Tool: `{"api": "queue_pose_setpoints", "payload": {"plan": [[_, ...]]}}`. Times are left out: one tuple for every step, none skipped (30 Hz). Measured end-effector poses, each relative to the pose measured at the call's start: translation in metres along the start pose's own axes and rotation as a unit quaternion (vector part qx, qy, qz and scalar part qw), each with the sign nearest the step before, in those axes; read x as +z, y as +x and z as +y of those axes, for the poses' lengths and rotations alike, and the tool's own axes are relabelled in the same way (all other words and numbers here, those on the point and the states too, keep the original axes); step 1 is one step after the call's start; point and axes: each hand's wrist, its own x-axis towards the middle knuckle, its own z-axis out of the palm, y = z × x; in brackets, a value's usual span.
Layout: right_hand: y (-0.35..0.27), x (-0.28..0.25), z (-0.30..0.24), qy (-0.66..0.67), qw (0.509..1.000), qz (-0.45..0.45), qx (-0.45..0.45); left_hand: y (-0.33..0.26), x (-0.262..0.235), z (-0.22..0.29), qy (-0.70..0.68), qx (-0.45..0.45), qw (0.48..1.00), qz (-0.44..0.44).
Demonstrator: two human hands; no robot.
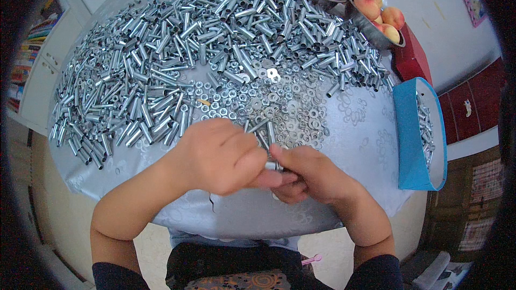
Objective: The person sits at a table covered with a large pile of metal bolts and washers. They repeatedly pick up a bolt and a washer, slide the washer onto the bolt, and place the assembled unit into a blue container on the right. The task involves repetitive manual assembly of small hardware components.
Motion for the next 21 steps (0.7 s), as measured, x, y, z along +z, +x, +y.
{"api": "queue_pose_setpoints", "payload": {"plan": [[0.001, -0.001, 0.004, 0.010, 1.000, 0.005, -0.022, 0.004, 0.001, -0.001, -0.001, -0.037, 0.999, -0.031], [0.004, 0.002, 0.008, -0.143, 0.975, 0.104, -0.135, 0.006, 0.002, 0.000, -0.003, -0.074, 0.995, -0.061], [0.008, 0.007, 0.013, -0.289, 0.905, 0.198, -0.241, 0.004, 0.009, 0.001, -0.039, -0.112, 0.992, -0.032], [0.010, 0.011, 0.015, -0.423, 0.792, 0.281, -0.338, 0.001, 0.017, 0.002, -0.070, -0.150, 0.986, -0.004], [0.010, 0.008, 0.012, -0.490, 0.751, 0.260, -0.358, -0.001, 0.020, 0.003, -0.102, -0.188, 0.977, 0.025], [0.010, 0.002, 0.005, -0.553, 0.704, 0.238, -0.376, -0.002, 0.017, 0.004, -0.128, -0.203, 0.971, -0.012], [0.009, -0.002, 0.002, -0.613, 0.653, 0.216, -0.389, 0.000, 0.012, 0.006, -0.157, -0.217, 0.962, -0.048], [0.008, -0.002, 0.002, -0.606, 0.666, 0.213, -0.379, 0.002, 0.009, 0.007, -0.185, -0.230, 0.952, -0.084], [0.008, -0.002, 0.003, -0.600, 0.678, 0.210, -0.369, 0.001, 0.010, 0.007, -0.146, -0.210, 0.964, -0.073], [0.006, -0.001, 0.005, -0.593, 0.690, 0.207, -0.358, 0.000, 0.013, 0.006, -0.107, -0.188, 0.974, -0.060], [0.006, 0.002, 0.007, -0.526, 0.752, 0.208, -0.338, -0.001, 0.015, 0.006, -0.068, -0.167, 0.982, -0.047], [0.006, 0.006, 0.011, -0.455, 0.807, 0.206, -0.314, -0.001, 0.015, 0.005, -0.051, -0.142, 0.988, -0.017], [0.006, 0.009, 0.012, -0.380, 0.855, 0.202, -0.289, 0.000, 0.015, 0.005, -0.033, -0.118, 0.992, 0.013], [0.006, 0.010, 0.010, -0.276, 0.919, 0.171, -0.222, 0.000, 0.014, 0.005, -0.014, -0.093, 0.995, 0.044], [0.005, 0.011, 0.007, -0.167, 0.965, 0.137, -0.151, 0.001, 0.013, 0.004, -0.007, -0.073, 0.996, 0.046], [0.004, 0.011, 0.004, -0.054, 0.991, 0.100, -0.076, 0.001, 0.011, 0.003, 0.001, -0.052, 0.997, 0.049], [0.004, 0.010, 0.001, -0.029, 0.995, 0.081, -0.054, 0.001, 0.009, 0.001, 0.009, -0.032, 0.998, 0.051], [0.005, 0.008, -0.001, -0.003, 0.998, 0.062, -0.033, 0.001, 0.007, 0.000, 0.020, -0.032, 0.998, 0.041], [0.004, 0.005, -0.003, 0.024, 0.999, 0.046, -0.010, 0.002, 0.006, 0.000, 0.028, -0.031, 0.999, 0.033], [0.002, 0.007, -0.005, -0.006, 0.996, 0.079, -0.045, 0.003, 0.005, 0.000, 0.036, -0.030, 0.999, 0.024], [0.001, 0.011, -0.007, -0.036, 0.990, 0.113, -0.079, 0.005, 0.003, -0.001, 0.033, -0.063, 0.997, 0.024]]}}
